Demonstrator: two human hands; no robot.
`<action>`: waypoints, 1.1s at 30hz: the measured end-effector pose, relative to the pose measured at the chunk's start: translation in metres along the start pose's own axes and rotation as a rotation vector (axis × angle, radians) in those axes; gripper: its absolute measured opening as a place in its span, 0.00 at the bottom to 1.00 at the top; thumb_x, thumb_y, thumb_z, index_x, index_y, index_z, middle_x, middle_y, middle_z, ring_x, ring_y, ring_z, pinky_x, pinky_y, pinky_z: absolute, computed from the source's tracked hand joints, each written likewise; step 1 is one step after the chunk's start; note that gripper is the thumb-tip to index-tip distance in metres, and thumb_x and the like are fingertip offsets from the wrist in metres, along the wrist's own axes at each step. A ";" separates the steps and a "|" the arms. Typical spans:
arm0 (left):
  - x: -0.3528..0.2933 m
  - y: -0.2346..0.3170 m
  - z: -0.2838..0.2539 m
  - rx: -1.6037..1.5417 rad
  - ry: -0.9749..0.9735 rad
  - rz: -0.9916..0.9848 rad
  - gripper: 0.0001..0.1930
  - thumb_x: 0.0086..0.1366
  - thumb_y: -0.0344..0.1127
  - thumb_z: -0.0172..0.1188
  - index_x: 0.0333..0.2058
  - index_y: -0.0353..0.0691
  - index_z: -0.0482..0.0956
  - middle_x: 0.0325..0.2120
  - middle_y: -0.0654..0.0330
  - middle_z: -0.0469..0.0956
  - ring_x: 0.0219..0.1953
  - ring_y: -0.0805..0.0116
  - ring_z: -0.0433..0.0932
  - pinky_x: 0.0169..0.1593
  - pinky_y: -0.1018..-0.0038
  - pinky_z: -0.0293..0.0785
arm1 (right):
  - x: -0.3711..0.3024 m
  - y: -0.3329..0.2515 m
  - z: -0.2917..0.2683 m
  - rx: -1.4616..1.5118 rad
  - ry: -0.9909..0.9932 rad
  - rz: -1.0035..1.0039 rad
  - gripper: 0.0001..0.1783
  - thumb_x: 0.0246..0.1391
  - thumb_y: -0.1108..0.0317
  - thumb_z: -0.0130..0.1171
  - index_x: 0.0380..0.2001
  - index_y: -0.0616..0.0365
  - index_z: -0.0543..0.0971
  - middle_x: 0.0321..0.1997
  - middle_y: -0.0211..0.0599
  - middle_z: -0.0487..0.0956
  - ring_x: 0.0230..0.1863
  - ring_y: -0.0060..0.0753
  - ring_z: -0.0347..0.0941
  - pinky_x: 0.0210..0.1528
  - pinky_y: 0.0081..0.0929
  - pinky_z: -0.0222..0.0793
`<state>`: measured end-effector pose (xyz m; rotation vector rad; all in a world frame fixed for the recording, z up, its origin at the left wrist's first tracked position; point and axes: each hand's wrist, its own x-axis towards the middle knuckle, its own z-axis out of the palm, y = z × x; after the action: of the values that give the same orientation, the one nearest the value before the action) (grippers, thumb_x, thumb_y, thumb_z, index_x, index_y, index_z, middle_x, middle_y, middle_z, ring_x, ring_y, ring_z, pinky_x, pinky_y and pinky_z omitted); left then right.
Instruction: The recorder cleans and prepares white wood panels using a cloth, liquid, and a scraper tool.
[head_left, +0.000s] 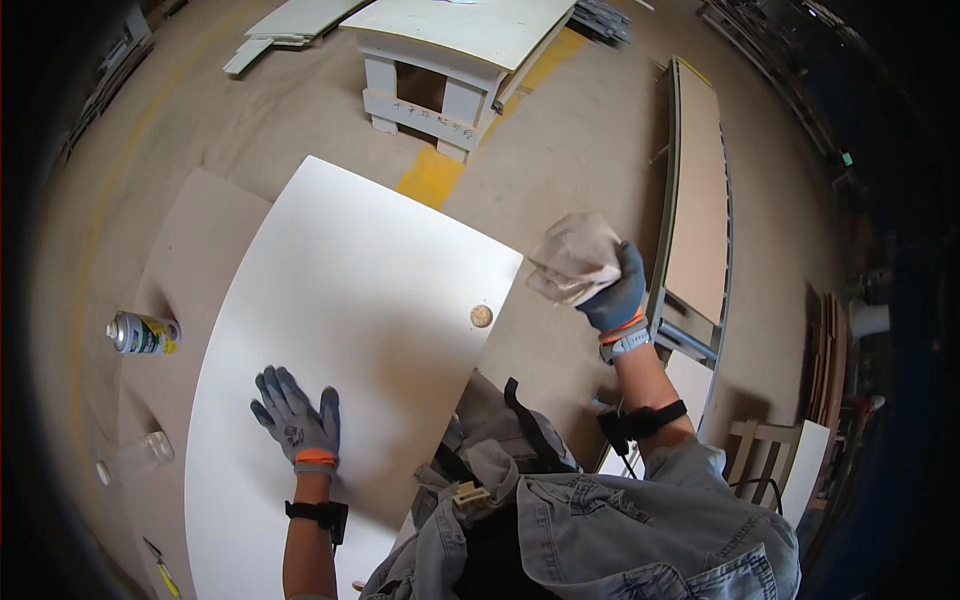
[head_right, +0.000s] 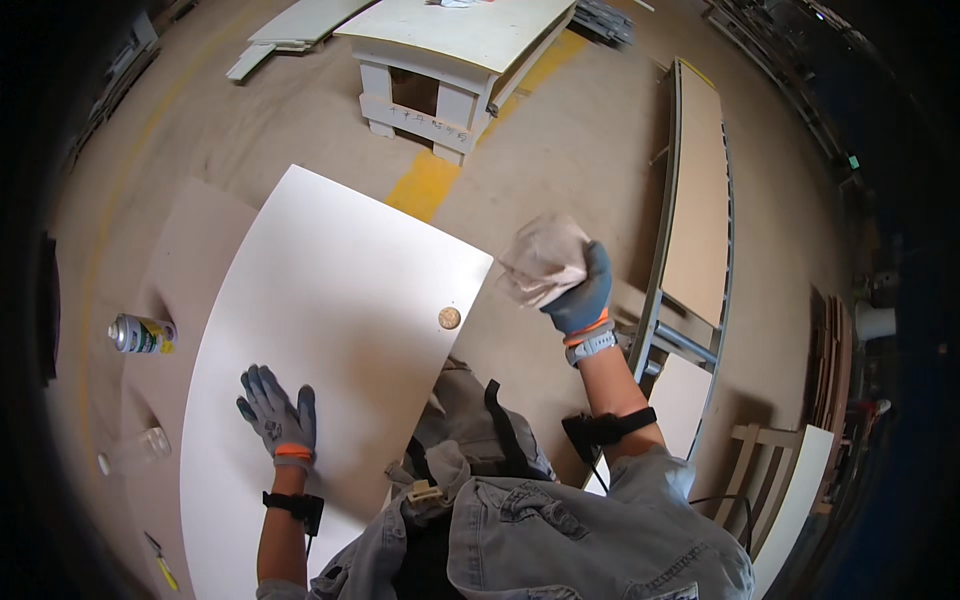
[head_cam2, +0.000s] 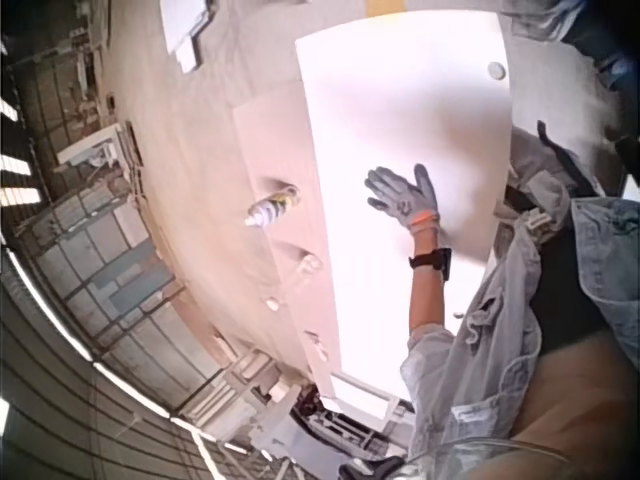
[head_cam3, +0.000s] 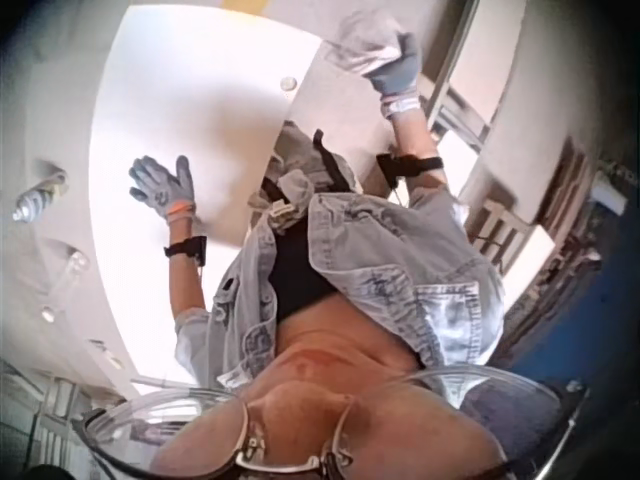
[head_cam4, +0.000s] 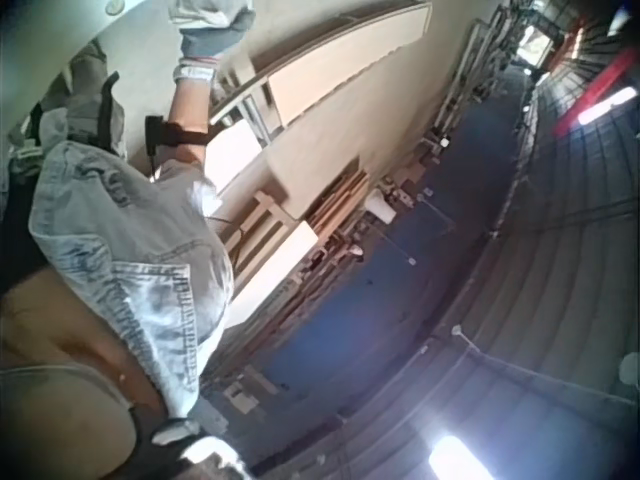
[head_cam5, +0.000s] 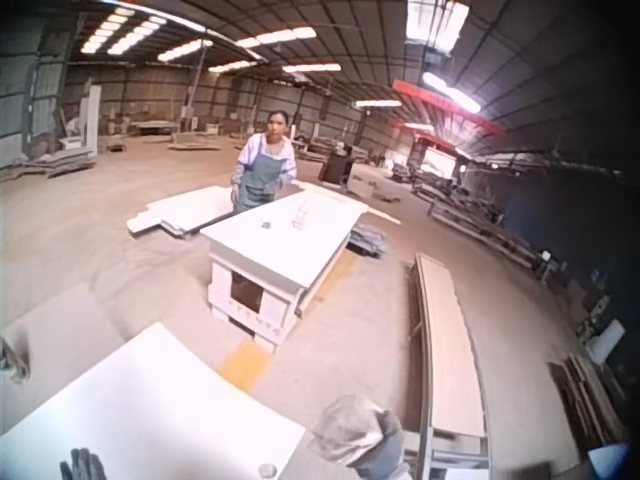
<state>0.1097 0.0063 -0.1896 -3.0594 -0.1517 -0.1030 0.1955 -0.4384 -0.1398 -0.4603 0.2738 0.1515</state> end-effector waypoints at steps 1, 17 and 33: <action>-0.001 -0.001 0.000 0.001 0.007 -0.004 0.39 0.64 0.56 0.47 0.64 0.34 0.50 0.66 0.50 0.48 0.69 0.54 0.42 0.67 0.52 0.34 | 0.001 -0.001 0.008 -0.062 0.014 -0.078 0.35 0.53 0.47 0.52 0.58 0.58 0.63 0.57 0.45 0.69 0.59 0.45 0.64 0.60 0.47 0.61; -0.051 -0.021 -0.013 -0.013 -0.010 -0.203 0.37 0.64 0.50 0.49 0.62 0.30 0.51 0.63 0.43 0.52 0.67 0.47 0.46 0.66 0.50 0.38 | 0.084 0.157 0.028 -2.527 0.208 -0.286 0.40 0.58 0.48 0.35 0.63 0.72 0.53 0.69 0.58 0.49 0.71 0.59 0.34 0.70 0.48 0.25; -0.042 -0.025 -0.020 -0.155 -0.051 -0.218 0.44 0.55 0.54 0.56 0.61 0.27 0.50 0.61 0.39 0.53 0.66 0.41 0.47 0.64 0.43 0.39 | 0.285 0.258 0.140 -2.538 0.150 -0.521 0.40 0.57 0.43 0.38 0.63 0.65 0.56 0.68 0.52 0.54 0.72 0.52 0.39 0.69 0.49 0.33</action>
<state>0.0639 0.0249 -0.1705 -3.1897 -0.5041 -0.0520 0.4456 -0.1225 -0.2108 -3.0314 -0.0745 -0.1555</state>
